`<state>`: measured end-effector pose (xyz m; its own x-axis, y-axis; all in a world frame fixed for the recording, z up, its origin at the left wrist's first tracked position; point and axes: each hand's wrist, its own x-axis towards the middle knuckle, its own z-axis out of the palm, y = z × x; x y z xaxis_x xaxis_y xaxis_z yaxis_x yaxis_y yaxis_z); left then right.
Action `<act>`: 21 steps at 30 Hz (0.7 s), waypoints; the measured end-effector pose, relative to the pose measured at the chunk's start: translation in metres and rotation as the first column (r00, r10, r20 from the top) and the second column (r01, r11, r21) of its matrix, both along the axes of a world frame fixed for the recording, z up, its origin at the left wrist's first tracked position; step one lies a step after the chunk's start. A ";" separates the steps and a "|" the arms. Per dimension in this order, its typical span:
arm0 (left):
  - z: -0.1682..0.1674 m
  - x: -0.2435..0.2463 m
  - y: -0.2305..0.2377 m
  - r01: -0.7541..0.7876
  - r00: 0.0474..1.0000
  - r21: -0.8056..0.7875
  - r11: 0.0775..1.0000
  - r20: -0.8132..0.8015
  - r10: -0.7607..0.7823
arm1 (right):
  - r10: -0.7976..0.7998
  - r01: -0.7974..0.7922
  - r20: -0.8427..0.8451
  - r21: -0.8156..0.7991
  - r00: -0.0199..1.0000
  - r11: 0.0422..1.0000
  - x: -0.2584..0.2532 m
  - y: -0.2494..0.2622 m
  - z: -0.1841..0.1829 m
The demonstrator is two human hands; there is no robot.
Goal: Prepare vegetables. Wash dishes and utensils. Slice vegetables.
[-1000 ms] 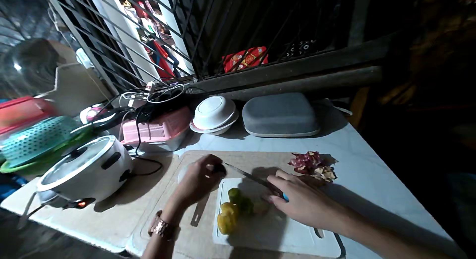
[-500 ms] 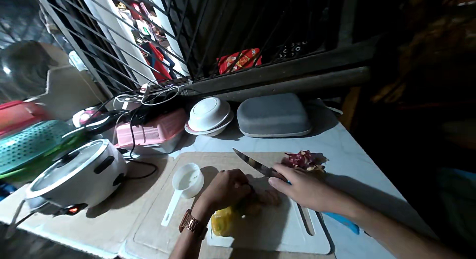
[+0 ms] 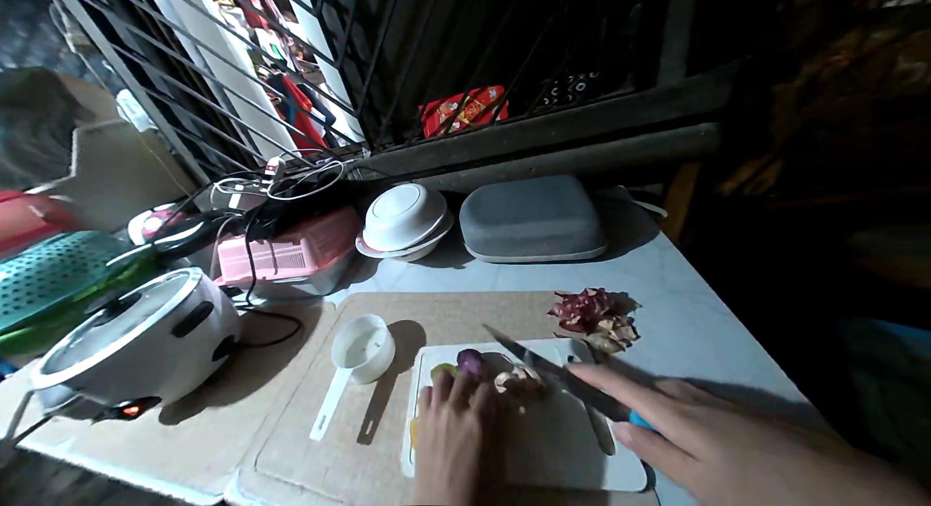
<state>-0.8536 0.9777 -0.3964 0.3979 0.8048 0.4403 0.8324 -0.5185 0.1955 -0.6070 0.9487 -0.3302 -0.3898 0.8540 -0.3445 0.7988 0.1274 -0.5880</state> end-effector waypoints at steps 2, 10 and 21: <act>-0.015 0.007 -0.006 -0.031 0.994 0.104 0.994 -0.096 0.041 | 0.049 -0.051 0.029 0.059 0.998 0.997 0.000 -0.009 -0.007; -0.018 0.008 -0.018 0.056 0.996 0.073 0.996 0.067 -0.061 | 0.143 -0.145 0.029 0.166 0.989 0.975 -0.002 -0.040 -0.012; -0.020 0.016 -0.019 0.036 0.999 0.068 0.997 -0.004 -0.036 | 0.089 -0.088 0.004 0.185 0.996 0.979 0.008 -0.038 -0.019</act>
